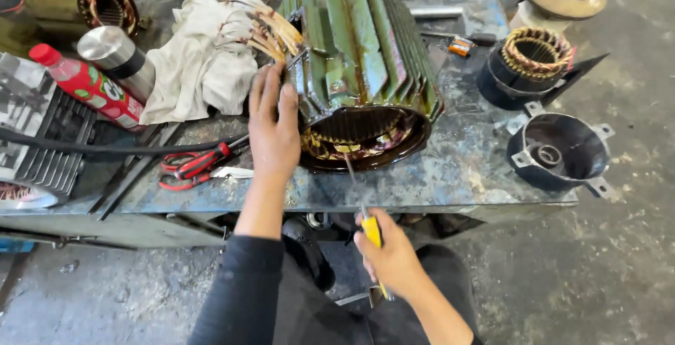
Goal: Repairing an electric motor stator by adjusting the internal copper windings with a hand tool.
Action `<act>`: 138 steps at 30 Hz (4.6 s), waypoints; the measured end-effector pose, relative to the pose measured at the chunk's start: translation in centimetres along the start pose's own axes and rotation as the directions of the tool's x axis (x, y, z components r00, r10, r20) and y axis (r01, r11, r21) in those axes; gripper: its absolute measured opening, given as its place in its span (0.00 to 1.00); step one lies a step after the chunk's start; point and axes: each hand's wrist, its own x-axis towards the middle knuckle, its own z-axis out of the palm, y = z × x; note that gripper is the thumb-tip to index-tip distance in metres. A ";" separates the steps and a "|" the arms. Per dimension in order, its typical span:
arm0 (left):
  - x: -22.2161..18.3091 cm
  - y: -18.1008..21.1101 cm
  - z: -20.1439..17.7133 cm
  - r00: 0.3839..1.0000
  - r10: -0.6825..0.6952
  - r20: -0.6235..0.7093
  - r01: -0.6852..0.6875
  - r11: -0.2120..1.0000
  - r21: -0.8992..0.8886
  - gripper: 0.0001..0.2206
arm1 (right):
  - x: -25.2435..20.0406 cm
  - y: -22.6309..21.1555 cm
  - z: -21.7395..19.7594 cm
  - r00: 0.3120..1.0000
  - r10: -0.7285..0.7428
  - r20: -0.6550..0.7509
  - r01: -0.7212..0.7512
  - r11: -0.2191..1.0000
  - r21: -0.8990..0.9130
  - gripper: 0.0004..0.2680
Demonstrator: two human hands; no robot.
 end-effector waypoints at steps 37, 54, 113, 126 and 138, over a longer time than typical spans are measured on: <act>-19.1 -0.2 3.8 0.477 -0.748 0.462 0.878 0.379 -0.292 0.34 | 11.9 0.1 -2.5 0.819 -0.476 -0.321 0.469 0.877 -0.103 0.18; -20.2 -2.7 5.7 0.523 -0.748 0.409 0.837 0.359 -0.413 0.34 | 3.4 -3.2 -2.6 0.873 -0.293 0.391 0.370 0.918 -0.139 0.38; 8.7 6.3 2.6 0.926 0.193 0.325 -0.268 0.942 0.204 0.25 | 17.0 -10.9 -2.4 0.747 -0.207 0.632 0.663 0.155 -0.733 0.12; 9.3 4.8 3.1 0.914 0.270 0.303 -0.333 0.925 0.181 0.18 | 13.9 -15.2 -3.7 0.924 0.065 0.377 0.253 0.635 -0.730 0.16; 9.6 4.4 3.0 0.902 0.337 0.269 -0.396 0.894 0.209 0.20 | 11.0 -16.8 -2.7 0.962 0.078 0.263 0.169 0.588 -0.791 0.13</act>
